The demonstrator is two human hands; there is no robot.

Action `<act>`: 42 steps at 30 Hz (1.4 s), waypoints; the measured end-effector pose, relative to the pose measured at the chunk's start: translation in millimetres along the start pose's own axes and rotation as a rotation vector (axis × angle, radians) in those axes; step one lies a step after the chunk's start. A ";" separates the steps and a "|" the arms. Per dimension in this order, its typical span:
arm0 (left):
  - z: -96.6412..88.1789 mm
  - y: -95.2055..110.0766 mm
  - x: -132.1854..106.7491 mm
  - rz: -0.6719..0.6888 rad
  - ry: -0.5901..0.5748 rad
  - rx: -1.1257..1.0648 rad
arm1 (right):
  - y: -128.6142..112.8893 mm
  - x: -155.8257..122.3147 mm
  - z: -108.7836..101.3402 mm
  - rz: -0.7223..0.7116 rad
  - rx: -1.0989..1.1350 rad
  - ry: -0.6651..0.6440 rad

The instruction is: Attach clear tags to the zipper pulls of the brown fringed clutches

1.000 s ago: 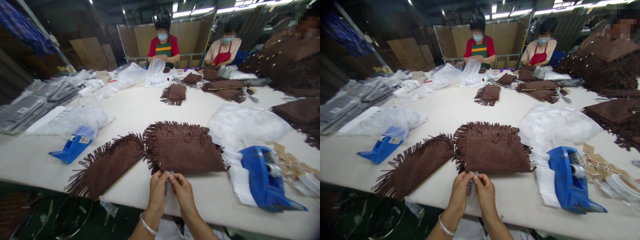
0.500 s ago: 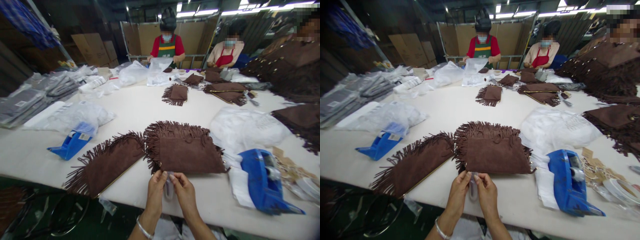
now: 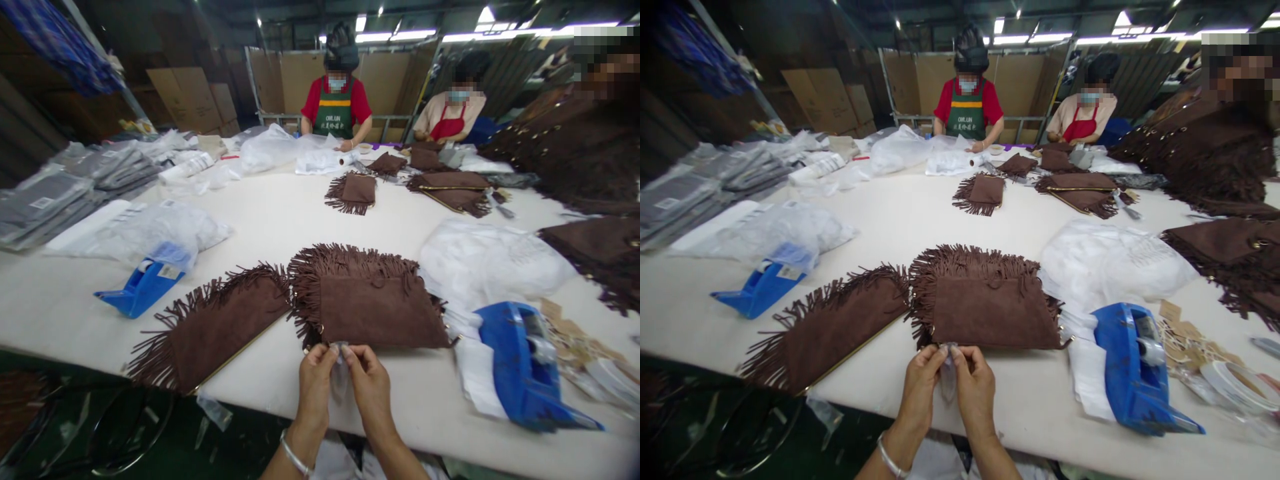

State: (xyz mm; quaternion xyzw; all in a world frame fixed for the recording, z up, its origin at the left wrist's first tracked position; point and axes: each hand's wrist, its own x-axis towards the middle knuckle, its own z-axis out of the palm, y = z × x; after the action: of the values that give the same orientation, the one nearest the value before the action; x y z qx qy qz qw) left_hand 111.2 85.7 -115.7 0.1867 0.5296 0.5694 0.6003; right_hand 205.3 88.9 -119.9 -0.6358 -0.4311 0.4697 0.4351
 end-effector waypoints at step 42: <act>-17.8 -2.5 -2.2 -0.037 -0.014 -0.058 | -19.1 -1.7 -12.4 -0.561 -0.544 -0.367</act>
State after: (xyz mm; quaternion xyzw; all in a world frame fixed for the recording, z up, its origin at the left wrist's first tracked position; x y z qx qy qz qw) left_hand 97.7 76.3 -123.4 0.1633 0.5119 0.5722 0.6195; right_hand 214.3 90.2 -99.0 -0.4916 -0.7655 0.3079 0.2786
